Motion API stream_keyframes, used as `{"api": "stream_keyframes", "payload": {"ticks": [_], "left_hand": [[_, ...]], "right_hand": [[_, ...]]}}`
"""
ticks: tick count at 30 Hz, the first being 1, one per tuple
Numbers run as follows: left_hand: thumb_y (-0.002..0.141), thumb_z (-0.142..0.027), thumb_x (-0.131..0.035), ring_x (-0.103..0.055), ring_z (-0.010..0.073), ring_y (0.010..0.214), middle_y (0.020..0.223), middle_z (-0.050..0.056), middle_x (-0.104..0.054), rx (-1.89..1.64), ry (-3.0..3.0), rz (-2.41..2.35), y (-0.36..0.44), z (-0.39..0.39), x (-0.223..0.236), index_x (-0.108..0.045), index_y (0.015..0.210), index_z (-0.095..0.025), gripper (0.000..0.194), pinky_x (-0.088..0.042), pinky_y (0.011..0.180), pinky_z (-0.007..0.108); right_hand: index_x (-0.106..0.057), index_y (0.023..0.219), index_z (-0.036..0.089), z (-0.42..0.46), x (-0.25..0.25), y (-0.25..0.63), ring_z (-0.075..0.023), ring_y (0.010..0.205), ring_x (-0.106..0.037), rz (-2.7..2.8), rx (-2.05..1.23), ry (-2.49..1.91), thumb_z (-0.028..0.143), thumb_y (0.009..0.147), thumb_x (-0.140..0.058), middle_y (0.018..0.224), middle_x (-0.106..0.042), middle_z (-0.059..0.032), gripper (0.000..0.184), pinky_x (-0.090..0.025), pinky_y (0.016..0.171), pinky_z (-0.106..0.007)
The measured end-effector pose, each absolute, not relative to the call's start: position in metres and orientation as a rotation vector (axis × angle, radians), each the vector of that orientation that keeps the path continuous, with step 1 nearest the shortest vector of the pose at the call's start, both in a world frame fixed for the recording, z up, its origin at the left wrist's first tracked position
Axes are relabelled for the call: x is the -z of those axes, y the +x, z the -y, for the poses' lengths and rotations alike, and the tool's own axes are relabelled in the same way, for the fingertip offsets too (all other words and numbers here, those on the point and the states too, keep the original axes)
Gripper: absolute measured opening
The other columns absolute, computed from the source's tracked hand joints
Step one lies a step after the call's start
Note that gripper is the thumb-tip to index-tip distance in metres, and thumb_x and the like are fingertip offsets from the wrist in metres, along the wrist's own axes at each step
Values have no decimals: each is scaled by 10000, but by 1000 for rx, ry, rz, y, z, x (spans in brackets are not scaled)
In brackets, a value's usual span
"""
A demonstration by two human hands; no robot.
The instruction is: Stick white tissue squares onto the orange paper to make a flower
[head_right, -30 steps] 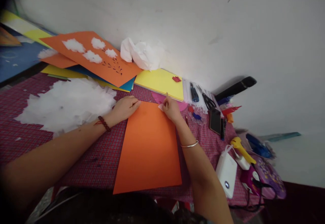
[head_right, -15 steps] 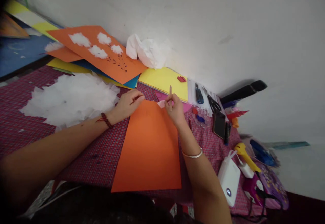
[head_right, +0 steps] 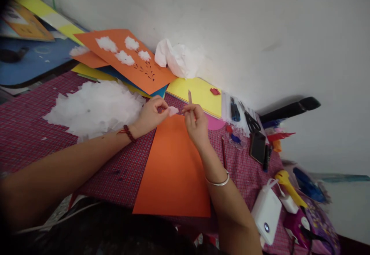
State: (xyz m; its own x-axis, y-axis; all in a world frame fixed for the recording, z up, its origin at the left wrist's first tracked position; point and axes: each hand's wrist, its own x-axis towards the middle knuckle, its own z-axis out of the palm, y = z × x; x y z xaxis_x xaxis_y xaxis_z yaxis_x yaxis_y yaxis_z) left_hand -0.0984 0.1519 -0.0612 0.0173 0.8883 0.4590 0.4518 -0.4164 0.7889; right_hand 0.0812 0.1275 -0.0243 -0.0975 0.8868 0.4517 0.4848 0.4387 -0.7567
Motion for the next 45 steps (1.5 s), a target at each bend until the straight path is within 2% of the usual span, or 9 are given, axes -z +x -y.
{"api": "stream_keyframes", "payload": {"ticks": [2, 5, 10, 15, 20, 23, 36, 41, 45], "left_hand": [[864, -167, -647, -568, 167, 844, 792, 20, -598, -1414, 1846, -1470, -103, -157, 61, -495, 665, -192, 251, -484, 834, 340], [918, -235, -641, -565, 169, 846, 794, 30, -601, -1411, 1886, -1517, -105, -163, 65, -534, 661, -191, 282, -476, 856, 346], [916, -226, -638, -547, 175, 794, 761, 36, -583, -1084, 2079, -1480, -100, -164, 74, -606, 634, -180, 288, -461, 788, 343], [864, -153, -630, -544, 175, 783, 771, 40, -597, -812, 2152, -1470, -99, -161, 73, -662, 676, -168, 192, -440, 743, 336], [868, -162, -601, -553, 172, 780, 785, 39, -609, -769, 2187, -1485, -100, -160, 72, -678, 711, -174, 175, -425, 718, 330], [867, -155, -592, -544, 168, 763, 760, 40, -597, -771, 2212, -1488, -100, -160, 72, -673, 709, -174, 179, -423, 719, 333], [932, -290, -626, -575, 163, 771, 766, 22, -624, -791, 2309, -1244, -99, -160, 74, -746, 774, -210, 215, -443, 748, 319], [915, -210, -607, -594, 165, 826, 821, 23, -661, -706, 2360, -1217, -100, -162, 75, -744, 835, -210, 158, -456, 813, 321], [901, -206, -612, -577, 159, 784, 795, 22, -653, -717, 2320, -1242, -100, -162, 76, -759, 892, -212, 148, -453, 789, 317]], "right_hand": [[-611, 977, 260, -129, 27, 88, -184, 854, -645, 1576, -620, -1149, 382, 936, -552, 886, -672, -31, 141, -517, 870, -368], [-631, 1028, 273, -133, 37, 101, -165, 753, -643, 1410, -805, -1136, 516, 929, -565, 771, -647, 0, 271, -544, 816, -350], [-638, 1031, 263, -135, 64, 115, -137, 657, -609, 1200, -1096, -1151, 626, 888, -560, 698, -618, 24, 397, -544, 710, -296], [-644, 987, 230, -139, 78, 120, -111, 656, -614, 987, -1315, -1037, 551, 863, -648, 730, -643, 14, 344, -547, 672, -251], [-662, 958, 222, -143, 76, 124, -97, 635, -612, 910, -1415, -989, 351, 830, -709, 733, -660, 22, 188, -560, 667, -240], [-677, 946, 214, -143, 76, 124, -89, 621, -615, 899, -1435, -965, 291, 822, -706, 728, -667, 24, 148, -562, 653, -228], [-683, 933, 204, -144, 73, 124, -84, 591, -628, 868, -1473, -949, 331, 898, -673, 705, -685, 21, 132, -573, 637, -219], [-670, 935, 208, -144, 73, 123, -87, 593, -626, 875, -1492, -945, 377, 914, -663, 705, -683, 21, 170, -573, 638, -226], [-659, 953, 206, -145, 74, 124, -88, 598, -629, 910, -1494, -944, 394, 927, -649, 717, -682, 18, 190, -572, 649, -229]]}}
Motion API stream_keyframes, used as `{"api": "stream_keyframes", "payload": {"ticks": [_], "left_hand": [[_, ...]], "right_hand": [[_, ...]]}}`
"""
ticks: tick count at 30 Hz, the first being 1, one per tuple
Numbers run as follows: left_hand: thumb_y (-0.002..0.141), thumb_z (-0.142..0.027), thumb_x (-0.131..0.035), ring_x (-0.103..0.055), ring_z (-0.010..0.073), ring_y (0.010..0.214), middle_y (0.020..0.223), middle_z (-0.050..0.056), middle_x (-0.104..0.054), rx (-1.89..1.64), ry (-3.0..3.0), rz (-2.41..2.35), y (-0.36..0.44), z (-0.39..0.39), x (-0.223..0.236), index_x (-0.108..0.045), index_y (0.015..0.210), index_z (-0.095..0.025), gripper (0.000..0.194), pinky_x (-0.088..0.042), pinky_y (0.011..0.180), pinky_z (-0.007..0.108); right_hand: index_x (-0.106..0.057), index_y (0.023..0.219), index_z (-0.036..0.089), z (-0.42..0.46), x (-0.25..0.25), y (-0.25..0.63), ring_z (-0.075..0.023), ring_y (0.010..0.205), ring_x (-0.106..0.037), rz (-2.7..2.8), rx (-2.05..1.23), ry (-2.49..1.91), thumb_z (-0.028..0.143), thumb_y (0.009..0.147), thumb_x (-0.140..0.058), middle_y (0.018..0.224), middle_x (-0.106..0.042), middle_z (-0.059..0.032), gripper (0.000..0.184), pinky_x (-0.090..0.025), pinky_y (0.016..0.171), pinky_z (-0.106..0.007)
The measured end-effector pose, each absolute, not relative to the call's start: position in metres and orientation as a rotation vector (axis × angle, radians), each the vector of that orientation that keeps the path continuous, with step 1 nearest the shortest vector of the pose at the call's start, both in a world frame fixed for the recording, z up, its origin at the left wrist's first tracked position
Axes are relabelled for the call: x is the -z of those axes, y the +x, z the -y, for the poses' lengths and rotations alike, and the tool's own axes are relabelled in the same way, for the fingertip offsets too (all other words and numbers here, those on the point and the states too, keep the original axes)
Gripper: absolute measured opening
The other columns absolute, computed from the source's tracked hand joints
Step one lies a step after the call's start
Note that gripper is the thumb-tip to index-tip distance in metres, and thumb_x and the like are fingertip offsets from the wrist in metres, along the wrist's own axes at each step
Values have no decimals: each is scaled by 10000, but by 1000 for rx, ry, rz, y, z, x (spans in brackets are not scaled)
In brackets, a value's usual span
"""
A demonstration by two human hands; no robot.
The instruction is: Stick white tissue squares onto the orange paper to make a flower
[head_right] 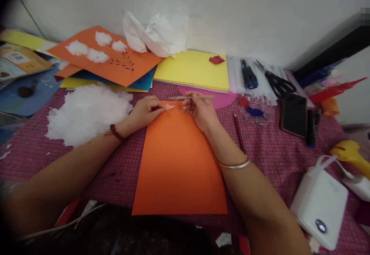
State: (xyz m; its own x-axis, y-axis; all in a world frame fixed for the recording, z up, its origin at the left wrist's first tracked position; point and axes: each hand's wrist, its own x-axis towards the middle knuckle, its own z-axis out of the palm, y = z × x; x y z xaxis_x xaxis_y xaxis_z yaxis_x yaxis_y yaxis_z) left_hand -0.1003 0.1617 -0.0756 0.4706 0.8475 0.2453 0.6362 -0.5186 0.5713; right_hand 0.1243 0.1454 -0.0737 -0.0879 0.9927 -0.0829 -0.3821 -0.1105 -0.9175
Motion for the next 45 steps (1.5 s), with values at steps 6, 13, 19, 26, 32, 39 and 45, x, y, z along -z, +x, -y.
{"api": "stream_keyframes", "payload": {"ticks": [6, 13, 19, 26, 32, 39, 45], "left_hand": [[879, -181, -631, -580, 147, 752, 792, 26, -664, -761, 2255, -1269, -101, -160, 76, -765, 869, -197, 135, -447, 726, 299], [892, -153, -611, -627, 168, 856, 858, 36, -703, -762, 2319, -1178, -101, -161, 78, -761, 824, -202, 172, -477, 818, 322], [905, -155, -600, -620, 168, 861, 883, 35, -694, -734, 2374, -1189, -100, -163, 82, -776, 884, -213, 187, -486, 807, 318], [914, -163, -601, -616, 172, 872, 894, 39, -702, -760, 2416, -1167, -99, -164, 86, -787, 895, -204, 192, -483, 805, 320], [938, -194, -581, -598, 188, 876, 852, 42, -666, -725, 2444, -1175, -98, -163, 82, -781, 919, -187, 201, -472, 820, 334], [964, -221, -551, -589, 198, 899, 864, 48, -656, -690, 2446, -1165, -96, -162, 80, -781, 976, -186, 233, -461, 843, 347], [971, -260, -558, -577, 192, 877, 854, 41, -656, -711, 2440, -1161, -96, -163, 82, -780, 966, -204, 229, -450, 824, 339]], "right_hand": [[-656, 935, 210, -146, 74, 124, -91, 593, -629, 883, -1479, -963, 401, 948, -612, 705, -677, 18, 197, -567, 639, -236], [-673, 893, 220, -141, 73, 116, -115, 547, -581, 1053, -1194, -994, 629, 888, -616, 640, -629, 11, 414, -514, 550, -263], [-686, 833, 233, -146, 77, 111, -134, 560, -584, 1132, -1104, -1036, 631, 819, -693, 611, -618, 18, 399, -495, 562, -291], [-639, 836, 233, -151, 79, 111, -108, 498, -508, 1140, -1066, -1070, 636, 779, -719, 566, -554, 59, 415, -421, 512, -266], [-593, 824, 247, -154, 82, 111, -95, 455, -444, 1222, -967, -1153, 684, 819, -645, 548, -509, 66, 440, -332, 447, -246], [-572, 835, 236, -154, 81, 111, -83, 439, -429, 1269, -984, -1160, 676, 840, -623, 534, -505, 74, 443, -313, 428, -227], [-578, 835, 235, -154, 80, 111, -82, 421, -432, 1298, -1006, -1146, 680, 841, -625, 514, -510, 75, 447, -317, 418, -226]]}}
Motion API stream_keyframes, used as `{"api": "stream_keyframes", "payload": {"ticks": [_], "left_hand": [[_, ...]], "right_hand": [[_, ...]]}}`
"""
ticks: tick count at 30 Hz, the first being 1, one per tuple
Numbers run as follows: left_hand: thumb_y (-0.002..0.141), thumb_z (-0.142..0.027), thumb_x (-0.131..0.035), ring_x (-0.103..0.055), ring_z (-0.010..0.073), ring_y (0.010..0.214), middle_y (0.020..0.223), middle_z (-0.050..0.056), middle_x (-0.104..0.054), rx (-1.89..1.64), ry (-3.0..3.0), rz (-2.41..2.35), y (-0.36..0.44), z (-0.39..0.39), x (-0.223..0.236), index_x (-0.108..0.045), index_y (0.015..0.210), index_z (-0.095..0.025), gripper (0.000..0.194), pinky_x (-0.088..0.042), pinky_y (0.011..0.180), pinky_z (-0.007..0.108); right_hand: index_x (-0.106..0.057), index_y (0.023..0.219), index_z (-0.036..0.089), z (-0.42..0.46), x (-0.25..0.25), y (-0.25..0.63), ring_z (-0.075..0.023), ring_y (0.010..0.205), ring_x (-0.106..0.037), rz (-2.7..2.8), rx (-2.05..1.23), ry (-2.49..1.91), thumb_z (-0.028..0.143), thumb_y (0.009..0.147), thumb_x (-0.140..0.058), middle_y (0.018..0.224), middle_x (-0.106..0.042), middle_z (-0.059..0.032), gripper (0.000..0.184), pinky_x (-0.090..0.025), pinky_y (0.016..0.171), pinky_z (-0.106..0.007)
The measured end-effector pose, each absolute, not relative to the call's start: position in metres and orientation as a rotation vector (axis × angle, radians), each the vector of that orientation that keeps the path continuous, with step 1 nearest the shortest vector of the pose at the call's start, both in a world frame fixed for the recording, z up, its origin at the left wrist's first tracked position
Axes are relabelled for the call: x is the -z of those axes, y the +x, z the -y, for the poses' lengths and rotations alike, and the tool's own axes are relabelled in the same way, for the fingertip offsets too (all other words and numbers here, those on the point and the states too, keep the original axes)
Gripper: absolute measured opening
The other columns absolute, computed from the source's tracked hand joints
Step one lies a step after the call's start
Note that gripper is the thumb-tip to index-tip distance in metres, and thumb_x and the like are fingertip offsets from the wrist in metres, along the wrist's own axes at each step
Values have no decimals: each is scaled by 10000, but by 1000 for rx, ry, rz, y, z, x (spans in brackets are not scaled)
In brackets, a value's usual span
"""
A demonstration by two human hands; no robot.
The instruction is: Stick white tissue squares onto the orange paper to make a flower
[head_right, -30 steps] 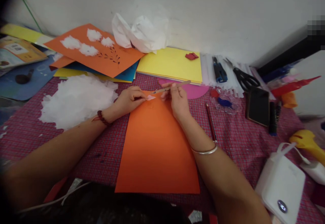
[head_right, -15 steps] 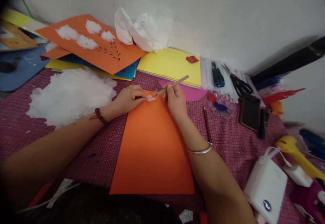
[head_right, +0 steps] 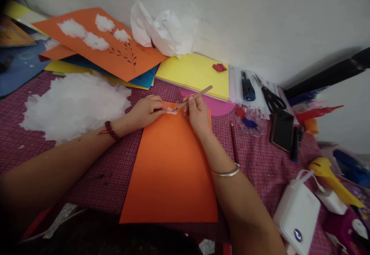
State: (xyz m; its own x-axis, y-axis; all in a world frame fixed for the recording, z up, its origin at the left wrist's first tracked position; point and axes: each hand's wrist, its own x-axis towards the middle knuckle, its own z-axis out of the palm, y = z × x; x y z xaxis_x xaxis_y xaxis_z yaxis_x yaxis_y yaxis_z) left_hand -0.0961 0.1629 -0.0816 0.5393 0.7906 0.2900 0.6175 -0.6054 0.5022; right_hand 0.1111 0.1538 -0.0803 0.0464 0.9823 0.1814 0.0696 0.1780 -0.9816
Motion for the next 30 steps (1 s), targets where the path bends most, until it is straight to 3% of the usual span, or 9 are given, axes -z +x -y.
{"api": "stream_keyframes", "payload": {"ticks": [18, 30], "left_hand": [[983, -333, -552, -580, 191, 880, 894, 64, -674, -649, 2429, -1188, -93, -160, 74, -808, 1026, -227, 280, -459, 853, 355], [947, -280, -583, -587, 194, 890, 914, 56, -687, -727, 2438, -1155, -93, -164, 83, -811, 985, -236, 235, -469, 849, 351]], "right_hand": [[-565, 830, 232, -153, 80, 110, -76, 430, -438, 1332, -999, -1190, 643, 887, -598, 529, -507, 72, 416, -316, 424, -223], [-572, 834, 233, -154, 80, 110, -80, 439, -452, 1360, -990, -1207, 693, 872, -583, 536, -508, 69, 462, -320, 436, -227]]}}
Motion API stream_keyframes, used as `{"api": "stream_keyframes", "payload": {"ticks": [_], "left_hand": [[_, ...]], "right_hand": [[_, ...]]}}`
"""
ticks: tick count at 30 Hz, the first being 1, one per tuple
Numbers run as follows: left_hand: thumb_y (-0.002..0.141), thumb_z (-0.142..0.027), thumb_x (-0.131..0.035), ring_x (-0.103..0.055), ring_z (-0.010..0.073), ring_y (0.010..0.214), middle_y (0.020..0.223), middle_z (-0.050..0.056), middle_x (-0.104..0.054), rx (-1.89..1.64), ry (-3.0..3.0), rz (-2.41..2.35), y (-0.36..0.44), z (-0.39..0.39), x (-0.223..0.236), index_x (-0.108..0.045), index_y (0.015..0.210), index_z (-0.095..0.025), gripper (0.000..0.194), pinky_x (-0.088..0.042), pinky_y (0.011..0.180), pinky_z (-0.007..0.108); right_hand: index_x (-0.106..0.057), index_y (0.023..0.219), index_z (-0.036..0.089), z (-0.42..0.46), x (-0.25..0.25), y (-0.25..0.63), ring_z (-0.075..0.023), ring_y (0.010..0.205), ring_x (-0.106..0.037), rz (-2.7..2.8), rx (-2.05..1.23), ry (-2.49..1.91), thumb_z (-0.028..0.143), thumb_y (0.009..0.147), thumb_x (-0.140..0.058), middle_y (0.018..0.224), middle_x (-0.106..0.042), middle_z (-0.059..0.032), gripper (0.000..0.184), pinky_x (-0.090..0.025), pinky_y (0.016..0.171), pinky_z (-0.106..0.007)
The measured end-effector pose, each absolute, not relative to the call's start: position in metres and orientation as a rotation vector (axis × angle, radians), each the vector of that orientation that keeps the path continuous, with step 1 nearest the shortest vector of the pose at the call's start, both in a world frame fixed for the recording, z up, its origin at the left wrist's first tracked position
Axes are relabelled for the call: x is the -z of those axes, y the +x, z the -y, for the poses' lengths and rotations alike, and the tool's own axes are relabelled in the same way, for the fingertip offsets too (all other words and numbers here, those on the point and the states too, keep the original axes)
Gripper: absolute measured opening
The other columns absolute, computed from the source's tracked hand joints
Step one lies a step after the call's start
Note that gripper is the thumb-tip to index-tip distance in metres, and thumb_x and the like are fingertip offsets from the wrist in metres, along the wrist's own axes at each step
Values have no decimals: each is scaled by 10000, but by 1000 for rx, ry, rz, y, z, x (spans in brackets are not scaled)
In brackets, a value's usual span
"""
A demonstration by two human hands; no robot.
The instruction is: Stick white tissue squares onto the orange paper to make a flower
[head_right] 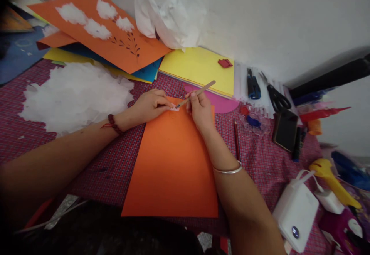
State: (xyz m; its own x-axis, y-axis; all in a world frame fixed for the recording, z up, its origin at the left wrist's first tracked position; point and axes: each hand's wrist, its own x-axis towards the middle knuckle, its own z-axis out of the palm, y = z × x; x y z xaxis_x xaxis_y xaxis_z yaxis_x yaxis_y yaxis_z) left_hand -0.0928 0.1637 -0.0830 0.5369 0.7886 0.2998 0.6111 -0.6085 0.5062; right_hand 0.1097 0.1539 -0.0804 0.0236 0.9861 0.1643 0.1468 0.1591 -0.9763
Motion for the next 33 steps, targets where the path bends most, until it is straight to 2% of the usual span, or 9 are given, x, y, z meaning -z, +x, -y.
{"api": "stream_keyframes", "payload": {"ticks": [14, 20, 33], "left_hand": [[935, -317, -635, -590, 198, 896, 881, 55, -682, -728, 2409, -1146, -93, -163, 80, -808, 968, -220, 201, -454, 848, 348], [940, -318, -624, -599, 191, 896, 891, 50, -694, -748, 2411, -1119, -93, -162, 80, -809, 965, -230, 207, -458, 843, 340], [912, -229, -631, -590, 194, 885, 860, 45, -672, -720, 2415, -1140, -94, -163, 79, -802, 943, -217, 174, -458, 844, 345]], "right_hand": [[-576, 810, 234, -154, 79, 110, -85, 425, -445, 1355, -1002, -1183, 703, 836, -621, 523, -509, 70, 472, -316, 431, -237], [-570, 797, 232, -153, 77, 109, -77, 422, -434, 1353, -1004, -1222, 658, 877, -604, 512, -504, 71, 435, -304, 429, -227], [-586, 822, 245, -153, 78, 110, -106, 451, -444, 1465, -972, -1170, 725, 853, -583, 536, -505, 53, 481, -357, 466, -270]]}}
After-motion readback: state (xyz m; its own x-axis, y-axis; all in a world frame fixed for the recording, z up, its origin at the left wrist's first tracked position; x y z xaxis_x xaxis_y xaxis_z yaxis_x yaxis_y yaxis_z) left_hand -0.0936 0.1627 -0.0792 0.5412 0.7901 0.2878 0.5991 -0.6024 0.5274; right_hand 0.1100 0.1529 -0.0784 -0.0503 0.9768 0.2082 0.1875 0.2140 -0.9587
